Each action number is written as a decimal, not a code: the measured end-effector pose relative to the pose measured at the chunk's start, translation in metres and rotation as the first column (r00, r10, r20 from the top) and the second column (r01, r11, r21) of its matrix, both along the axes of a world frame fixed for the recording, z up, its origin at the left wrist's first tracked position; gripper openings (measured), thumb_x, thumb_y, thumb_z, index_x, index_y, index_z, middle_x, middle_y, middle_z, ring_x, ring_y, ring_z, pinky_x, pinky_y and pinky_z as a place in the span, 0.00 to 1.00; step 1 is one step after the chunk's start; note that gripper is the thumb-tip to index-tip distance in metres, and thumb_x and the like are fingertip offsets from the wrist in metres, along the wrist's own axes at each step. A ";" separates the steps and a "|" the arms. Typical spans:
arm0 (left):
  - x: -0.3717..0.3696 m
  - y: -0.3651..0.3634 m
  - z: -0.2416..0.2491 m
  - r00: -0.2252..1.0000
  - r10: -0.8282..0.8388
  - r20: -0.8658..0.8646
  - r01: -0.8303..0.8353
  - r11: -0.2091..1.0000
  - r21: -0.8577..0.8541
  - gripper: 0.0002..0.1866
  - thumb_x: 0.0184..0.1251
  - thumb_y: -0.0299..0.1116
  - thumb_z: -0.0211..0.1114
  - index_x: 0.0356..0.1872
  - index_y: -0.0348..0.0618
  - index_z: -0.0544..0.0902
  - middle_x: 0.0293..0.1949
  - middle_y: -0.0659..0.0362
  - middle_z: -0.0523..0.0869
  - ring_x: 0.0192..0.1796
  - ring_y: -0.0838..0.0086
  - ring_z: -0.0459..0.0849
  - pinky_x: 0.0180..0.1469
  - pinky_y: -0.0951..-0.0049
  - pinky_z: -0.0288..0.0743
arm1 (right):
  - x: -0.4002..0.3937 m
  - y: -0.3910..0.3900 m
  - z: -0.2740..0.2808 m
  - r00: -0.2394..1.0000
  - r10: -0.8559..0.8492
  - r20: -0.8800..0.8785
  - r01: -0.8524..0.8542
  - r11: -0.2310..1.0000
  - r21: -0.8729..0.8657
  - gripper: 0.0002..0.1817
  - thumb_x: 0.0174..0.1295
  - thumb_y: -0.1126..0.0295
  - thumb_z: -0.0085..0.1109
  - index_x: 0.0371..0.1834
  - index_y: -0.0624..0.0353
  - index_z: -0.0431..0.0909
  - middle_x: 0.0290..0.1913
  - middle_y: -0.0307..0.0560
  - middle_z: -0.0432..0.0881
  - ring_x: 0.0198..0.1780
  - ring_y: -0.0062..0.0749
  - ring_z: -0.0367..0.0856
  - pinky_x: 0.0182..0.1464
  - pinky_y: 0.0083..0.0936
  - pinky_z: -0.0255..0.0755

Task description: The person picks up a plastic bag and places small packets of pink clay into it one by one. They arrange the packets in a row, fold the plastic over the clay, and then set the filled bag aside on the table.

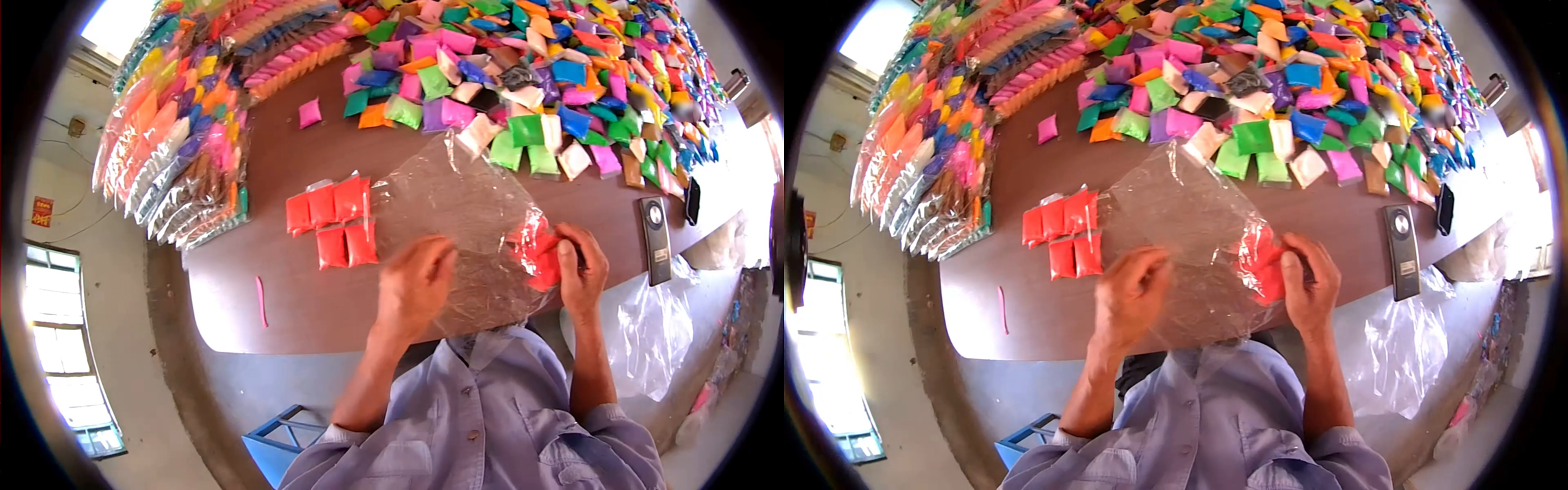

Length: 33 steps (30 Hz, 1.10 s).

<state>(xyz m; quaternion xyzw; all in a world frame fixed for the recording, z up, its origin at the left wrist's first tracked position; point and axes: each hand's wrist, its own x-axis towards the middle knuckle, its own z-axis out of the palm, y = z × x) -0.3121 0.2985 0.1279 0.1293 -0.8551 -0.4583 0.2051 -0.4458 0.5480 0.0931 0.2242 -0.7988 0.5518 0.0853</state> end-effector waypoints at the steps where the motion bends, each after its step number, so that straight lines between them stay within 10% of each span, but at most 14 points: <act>1: 0.010 -0.013 0.003 0.993 0.122 -0.003 -0.122 0.989 -0.083 0.10 0.74 0.26 0.76 0.53 0.39 0.92 0.52 0.50 0.94 0.41 0.62 0.94 0.45 0.65 0.88 | 0.000 -0.002 0.002 1.000 -0.005 0.000 0.005 1.000 0.017 0.12 0.77 0.73 0.67 0.57 0.69 0.89 0.53 0.56 0.93 0.54 0.42 0.92 0.60 0.33 0.82; 5: 0.037 -0.068 0.010 0.901 0.432 0.046 -0.385 0.843 -0.377 0.10 0.74 0.29 0.77 0.52 0.40 0.90 0.47 0.50 0.94 0.38 0.57 0.94 0.42 0.60 0.87 | 0.000 -0.004 0.002 1.000 0.014 -0.015 -0.014 0.999 0.030 0.12 0.77 0.73 0.67 0.57 0.69 0.90 0.53 0.56 0.93 0.53 0.41 0.92 0.59 0.33 0.82; 9: 0.043 -0.087 0.000 0.908 0.407 0.102 -0.314 0.821 -0.477 0.12 0.73 0.28 0.77 0.53 0.41 0.90 0.46 0.50 0.93 0.37 0.58 0.92 0.43 0.59 0.86 | 0.001 -0.004 0.003 1.000 0.003 0.000 -0.003 0.999 0.040 0.12 0.76 0.74 0.68 0.57 0.69 0.89 0.52 0.56 0.93 0.52 0.40 0.92 0.58 0.32 0.82; 23: 0.083 -0.083 0.017 0.848 0.326 0.419 -0.331 0.941 -0.063 0.24 0.64 0.24 0.81 0.61 0.38 0.85 0.44 0.59 0.91 0.36 0.81 0.84 0.37 0.72 0.81 | 0.001 -0.003 0.003 0.999 -0.012 0.030 0.010 0.999 0.042 0.11 0.75 0.74 0.69 0.55 0.68 0.90 0.52 0.55 0.93 0.52 0.41 0.92 0.57 0.32 0.83; 33: 0.052 -0.057 0.033 0.983 0.099 0.152 -0.152 0.908 0.391 0.19 0.73 0.22 0.77 0.61 0.38 0.83 0.46 0.59 0.92 0.41 0.80 0.89 0.40 0.77 0.84 | 0.000 -0.003 0.006 0.999 0.034 -0.043 -0.030 0.996 0.083 0.12 0.78 0.73 0.66 0.58 0.69 0.89 0.54 0.55 0.93 0.54 0.40 0.92 0.60 0.33 0.83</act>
